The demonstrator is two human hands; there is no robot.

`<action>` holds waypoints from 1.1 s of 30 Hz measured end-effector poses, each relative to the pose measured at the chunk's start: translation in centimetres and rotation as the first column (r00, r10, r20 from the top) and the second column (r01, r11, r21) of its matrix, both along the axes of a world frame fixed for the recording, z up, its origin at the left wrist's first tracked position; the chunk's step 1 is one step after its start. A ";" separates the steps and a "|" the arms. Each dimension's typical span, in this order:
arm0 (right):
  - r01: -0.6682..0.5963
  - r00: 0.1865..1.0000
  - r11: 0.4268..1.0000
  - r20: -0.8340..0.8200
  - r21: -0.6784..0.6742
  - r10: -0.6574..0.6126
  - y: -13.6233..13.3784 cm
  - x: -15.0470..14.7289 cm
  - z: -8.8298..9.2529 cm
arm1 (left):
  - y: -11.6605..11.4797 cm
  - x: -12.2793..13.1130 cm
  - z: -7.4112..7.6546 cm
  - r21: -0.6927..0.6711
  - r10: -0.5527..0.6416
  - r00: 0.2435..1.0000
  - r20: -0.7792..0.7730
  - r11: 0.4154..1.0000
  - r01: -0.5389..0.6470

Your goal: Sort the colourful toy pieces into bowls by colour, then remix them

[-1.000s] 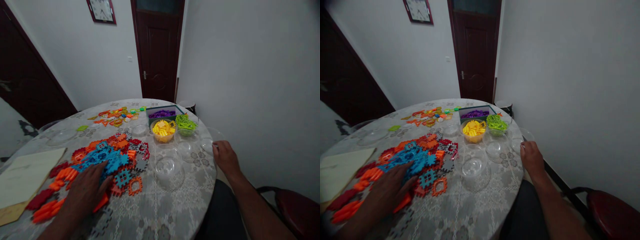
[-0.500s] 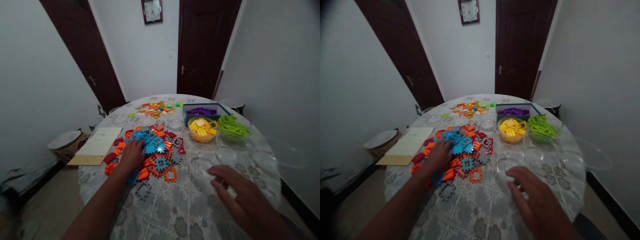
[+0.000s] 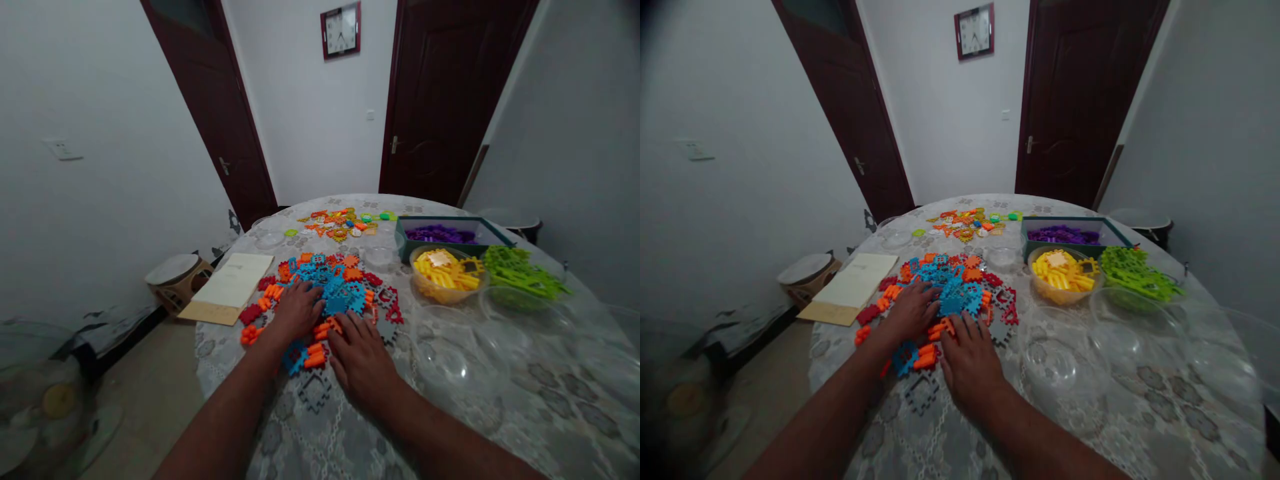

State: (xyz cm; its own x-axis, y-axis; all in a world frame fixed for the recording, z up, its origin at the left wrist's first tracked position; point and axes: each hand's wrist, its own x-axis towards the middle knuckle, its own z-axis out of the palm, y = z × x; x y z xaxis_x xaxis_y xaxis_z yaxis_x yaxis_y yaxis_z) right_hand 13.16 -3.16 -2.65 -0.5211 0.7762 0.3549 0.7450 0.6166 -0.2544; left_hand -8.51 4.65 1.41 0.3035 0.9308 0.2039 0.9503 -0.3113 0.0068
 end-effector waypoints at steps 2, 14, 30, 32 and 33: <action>0.060 0.998 0.998 -0.014 0.019 -0.060 0.1 0.5 -0.5 | -0.9 -0.2 0.1 0.011 -0.031 0.999 0.021 0.999 0.031; 0.141 0.987 0.987 -0.089 0.071 -0.134 -0.5 0.6 0.0 | -4.3 -2.0 0.5 0.092 -0.043 0.990 0.136 0.995 0.031; 0.125 0.992 0.962 -0.040 0.242 -0.118 0.5 1.5 -2.1 | -16.6 -3.9 -4.2 0.203 0.090 0.913 0.398 0.962 -0.184; 0.084 0.996 0.968 -0.053 0.237 -0.073 0.5 1.7 -2.5 | -15.9 -3.5 -4.0 0.164 0.048 0.886 0.461 0.977 -0.139; 0.052 0.997 0.971 -0.064 0.235 -0.038 0.5 1.8 -2.6 | -15.6 -3.4 -3.8 0.147 0.014 0.868 0.496 0.984 -0.099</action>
